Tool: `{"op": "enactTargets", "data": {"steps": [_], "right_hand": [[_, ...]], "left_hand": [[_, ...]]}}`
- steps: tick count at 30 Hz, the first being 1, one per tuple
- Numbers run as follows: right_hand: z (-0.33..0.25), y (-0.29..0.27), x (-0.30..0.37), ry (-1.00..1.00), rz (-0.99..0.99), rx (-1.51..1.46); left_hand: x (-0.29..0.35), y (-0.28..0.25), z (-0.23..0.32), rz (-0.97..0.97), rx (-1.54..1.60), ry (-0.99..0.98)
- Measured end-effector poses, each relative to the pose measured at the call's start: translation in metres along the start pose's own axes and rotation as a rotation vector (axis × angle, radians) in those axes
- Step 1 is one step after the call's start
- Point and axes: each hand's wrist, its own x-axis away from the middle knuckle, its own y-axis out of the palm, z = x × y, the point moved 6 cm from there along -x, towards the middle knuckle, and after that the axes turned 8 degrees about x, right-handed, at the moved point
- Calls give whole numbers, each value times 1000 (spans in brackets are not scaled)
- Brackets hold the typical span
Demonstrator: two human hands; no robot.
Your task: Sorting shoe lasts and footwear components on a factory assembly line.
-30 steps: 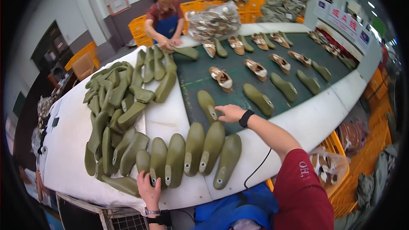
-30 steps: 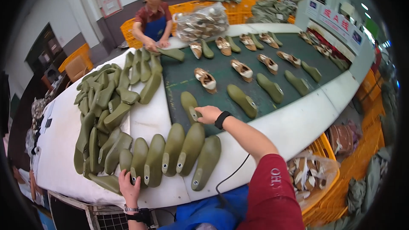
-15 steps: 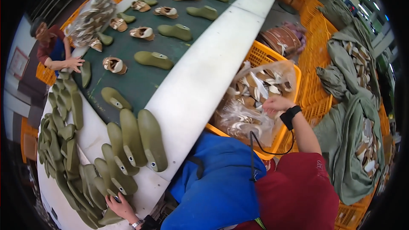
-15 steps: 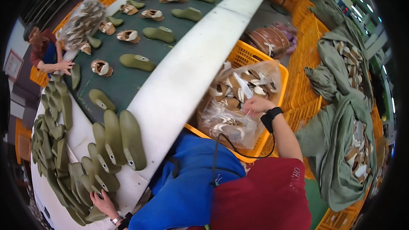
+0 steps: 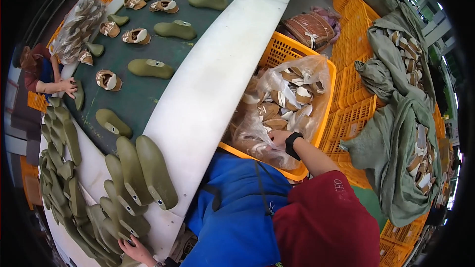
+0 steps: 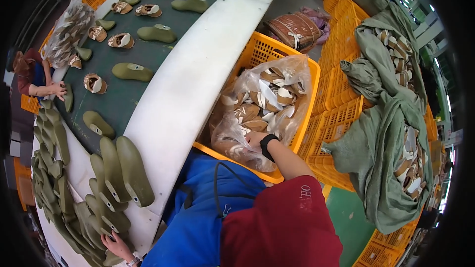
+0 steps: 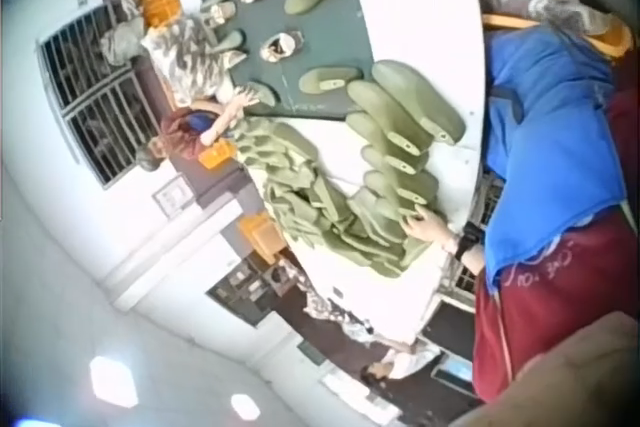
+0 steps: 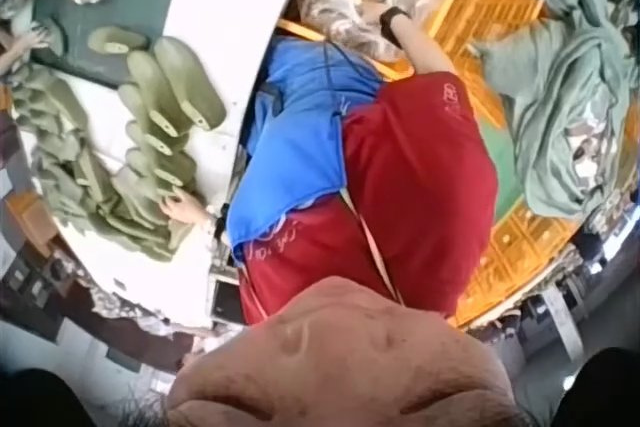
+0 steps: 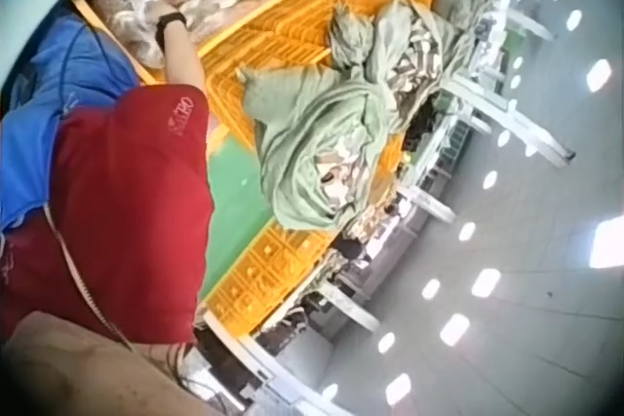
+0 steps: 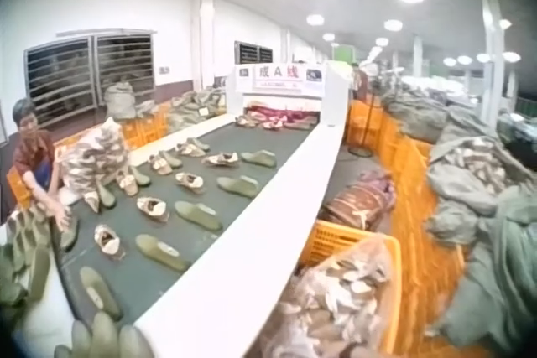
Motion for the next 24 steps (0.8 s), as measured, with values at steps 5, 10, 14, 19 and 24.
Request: {"op": "enactTargets", "data": {"steps": [5, 10, 14, 19, 24], "right_hand": [[-2, 21, 11, 198, 326, 490], [24, -9, 22, 286, 264, 320], [64, -98, 78, 327, 748, -28], [18, -157, 114, -49, 756, -1122], [-180, -158, 102, -477, 438, -1176]], "left_hand": [[-1, -4, 3, -13, -17, 6], [-7, 9, -6, -28, 11, 104], [-4, 7, -38, -50, 55, 68], [-15, -20, 28, 100, 93, 161], [-12, -69, 184, 9, 581, 323]]}}
